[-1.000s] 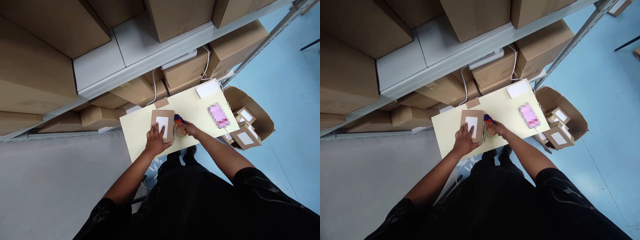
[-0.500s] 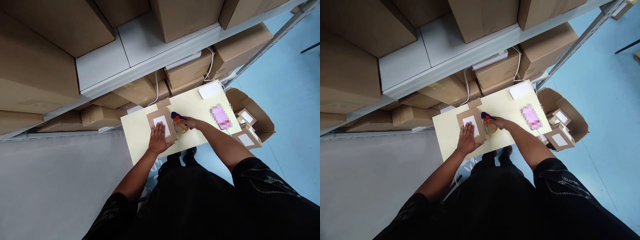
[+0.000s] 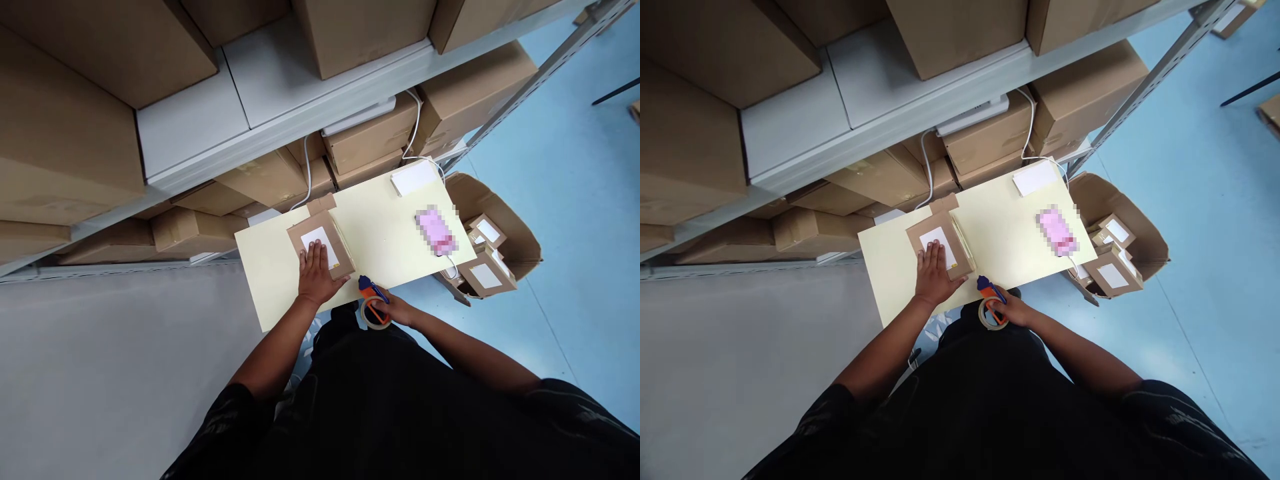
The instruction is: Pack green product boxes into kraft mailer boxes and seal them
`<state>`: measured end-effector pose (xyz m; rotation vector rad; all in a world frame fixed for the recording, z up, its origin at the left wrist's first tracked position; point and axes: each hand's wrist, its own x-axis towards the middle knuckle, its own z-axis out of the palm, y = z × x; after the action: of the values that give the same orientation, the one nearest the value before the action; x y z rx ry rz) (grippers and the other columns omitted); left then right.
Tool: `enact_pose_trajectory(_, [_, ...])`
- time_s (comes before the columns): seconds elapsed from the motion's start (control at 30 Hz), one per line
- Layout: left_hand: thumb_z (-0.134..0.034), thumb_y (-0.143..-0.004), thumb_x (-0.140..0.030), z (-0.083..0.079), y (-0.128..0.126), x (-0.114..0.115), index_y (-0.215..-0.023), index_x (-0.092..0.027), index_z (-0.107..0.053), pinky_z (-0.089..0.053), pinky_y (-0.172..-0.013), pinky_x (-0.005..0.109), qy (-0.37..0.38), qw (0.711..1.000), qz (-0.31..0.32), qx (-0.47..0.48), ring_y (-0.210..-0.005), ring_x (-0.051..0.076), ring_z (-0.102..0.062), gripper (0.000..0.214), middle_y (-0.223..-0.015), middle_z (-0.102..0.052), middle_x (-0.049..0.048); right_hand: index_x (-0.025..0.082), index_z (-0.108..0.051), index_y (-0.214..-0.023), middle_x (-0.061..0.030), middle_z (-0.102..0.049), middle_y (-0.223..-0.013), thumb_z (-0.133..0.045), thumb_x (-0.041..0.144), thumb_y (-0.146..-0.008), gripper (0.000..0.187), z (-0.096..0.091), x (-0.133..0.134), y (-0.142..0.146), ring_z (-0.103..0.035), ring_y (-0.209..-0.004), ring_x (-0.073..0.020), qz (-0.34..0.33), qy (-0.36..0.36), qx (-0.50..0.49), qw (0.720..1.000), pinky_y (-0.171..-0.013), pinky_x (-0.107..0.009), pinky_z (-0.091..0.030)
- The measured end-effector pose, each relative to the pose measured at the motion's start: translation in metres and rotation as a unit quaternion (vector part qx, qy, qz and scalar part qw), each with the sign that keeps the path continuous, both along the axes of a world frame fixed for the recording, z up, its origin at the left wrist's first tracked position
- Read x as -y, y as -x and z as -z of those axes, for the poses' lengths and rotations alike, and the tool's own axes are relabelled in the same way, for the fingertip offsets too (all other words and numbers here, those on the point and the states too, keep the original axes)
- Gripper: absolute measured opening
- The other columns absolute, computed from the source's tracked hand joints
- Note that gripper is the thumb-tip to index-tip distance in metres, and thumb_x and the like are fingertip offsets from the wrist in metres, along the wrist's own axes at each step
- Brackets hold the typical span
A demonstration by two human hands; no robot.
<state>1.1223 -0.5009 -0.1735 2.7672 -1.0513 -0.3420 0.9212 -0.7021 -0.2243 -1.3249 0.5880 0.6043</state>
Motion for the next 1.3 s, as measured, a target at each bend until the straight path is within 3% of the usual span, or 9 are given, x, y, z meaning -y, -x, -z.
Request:
enact_pose_trajectory(0.23, [-0.057, -0.091, -0.075, 0.003, 0.016, 0.020, -0.168, -0.001, -0.007, -0.007, -0.129, 0.065, 0.004, 0.997, -0.076, 0.001, -0.164, 0.044, -0.008, 0.118, -0.173, -0.013, 0.0319, 0.033, -0.055, -0.148, -0.0046, -0.072, -0.134, -0.064, 0.054, -0.091, 0.061, 0.003, -0.033, -0.035, -0.068, -0.123, -0.0302, 0.093, -0.027, -0.024, 0.995, -0.101, -0.046, -0.058])
enact_pose_trajectory(0.3, [-0.055, -0.092, -0.075, 0.000, 0.020, 0.019, -0.168, -0.001, -0.009, -0.009, -0.128, 0.066, 0.004, 0.997, -0.075, -0.003, -0.164, 0.045, -0.006, 0.115, -0.173, -0.012, 0.0321, 0.032, -0.057, -0.145, -0.0049, -0.074, -0.130, -0.061, 0.051, -0.092, 0.056, 0.000, -0.029, -0.048, -0.070, -0.115, -0.0281, 0.124, -0.026, -0.024, 0.992, -0.093, -0.042, -0.060])
enact_pose_trajectory(0.4, [-0.055, -0.092, -0.075, -0.007, 0.027, 0.013, -0.169, -0.004, -0.016, -0.017, -0.125, 0.066, -0.011, 0.998, -0.064, -0.006, -0.163, 0.047, -0.008, 0.111, -0.174, -0.012, 0.0314, 0.029, -0.060, -0.140, -0.0051, -0.077, -0.105, -0.058, 0.052, -0.091, 0.054, -0.006, -0.009, -0.074, -0.071, -0.087, -0.0231, 0.141, -0.008, -0.054, 0.988, -0.071, -0.034, -0.057])
enact_pose_trajectory(0.5, [-0.055, -0.095, -0.068, -0.015, 0.028, 0.005, -0.168, -0.008, -0.024, -0.025, -0.121, 0.065, -0.054, 0.997, -0.048, -0.014, -0.160, 0.048, -0.018, 0.099, -0.174, -0.014, 0.0293, 0.028, -0.065, -0.131, -0.0012, -0.072, -0.087, -0.064, 0.054, -0.085, 0.053, -0.011, 0.026, -0.111, -0.060, -0.067, -0.0170, 0.095, 0.043, -0.076, 0.992, -0.059, -0.027, -0.045])
enact_pose_trajectory(0.67, [-0.054, -0.100, -0.058, -0.017, 0.002, -0.013, -0.166, -0.019, -0.037, -0.032, -0.119, 0.063, -0.094, 0.995, 0.011, -0.004, -0.144, 0.045, -0.044, 0.078, -0.167, -0.038, 0.0234, 0.027, -0.069, -0.123, -0.0009, -0.067, -0.081, -0.075, 0.048, -0.078, 0.050, -0.020, 0.077, -0.175, -0.054, -0.068, -0.0161, -0.022, 0.072, -0.089, 0.993, -0.060, -0.026, -0.038])
enact_pose_trajectory(0.8, [-0.057, -0.097, -0.066, -0.008, -0.021, -0.024, -0.163, -0.025, -0.044, -0.018, -0.127, 0.064, -0.066, 0.996, 0.054, 0.027, -0.157, 0.045, -0.028, 0.079, -0.168, -0.038, 0.0192, 0.026, -0.070, -0.116, -0.0001, -0.060, -0.073, -0.078, 0.047, -0.077, 0.045, -0.028, 0.087, -0.198, -0.050, -0.066, -0.0162, -0.075, 0.106, -0.103, 0.986, -0.058, -0.027, -0.035])
enact_pose_trajectory(0.97, [-0.056, -0.097, -0.067, 0.001, -0.024, -0.027, -0.165, -0.024, -0.039, -0.010, -0.129, 0.065, -0.048, 0.997, 0.052, 0.022, -0.164, 0.044, -0.009, 0.082, -0.178, -0.014, 0.0175, 0.028, -0.069, -0.113, 0.0005, -0.055, -0.072, -0.074, 0.046, -0.079, 0.039, -0.030, 0.083, -0.180, -0.046, -0.065, -0.0159, -0.099, 0.090, -0.091, 0.987, -0.056, -0.026, -0.032])
enact_pose_trajectory(1.2, [-0.059, -0.096, -0.067, 0.002, -0.021, -0.025, -0.166, -0.027, -0.037, -0.007, -0.130, 0.065, -0.042, 0.999, 0.033, 0.009, -0.165, 0.041, -0.007, 0.083, -0.179, -0.009, 0.0147, 0.026, -0.066, -0.123, -0.0006, -0.063, -0.078, -0.072, 0.044, -0.081, 0.046, -0.015, 0.074, -0.120, -0.051, -0.063, -0.0154, -0.078, 0.048, -0.071, 0.993, -0.051, -0.025, -0.035])
enact_pose_trajectory(1.3, [-0.059, -0.095, -0.067, 0.002, -0.020, -0.025, -0.166, -0.027, -0.037, -0.007, -0.130, 0.064, -0.041, 0.999, 0.033, 0.013, -0.165, 0.041, -0.007, 0.084, -0.179, -0.009, 0.0154, 0.026, -0.064, -0.131, -0.0031, -0.071, -0.089, -0.072, 0.041, -0.080, 0.053, -0.011, 0.058, -0.078, -0.062, -0.071, -0.0191, -0.043, 0.029, -0.083, 0.995, -0.057, -0.027, -0.046])
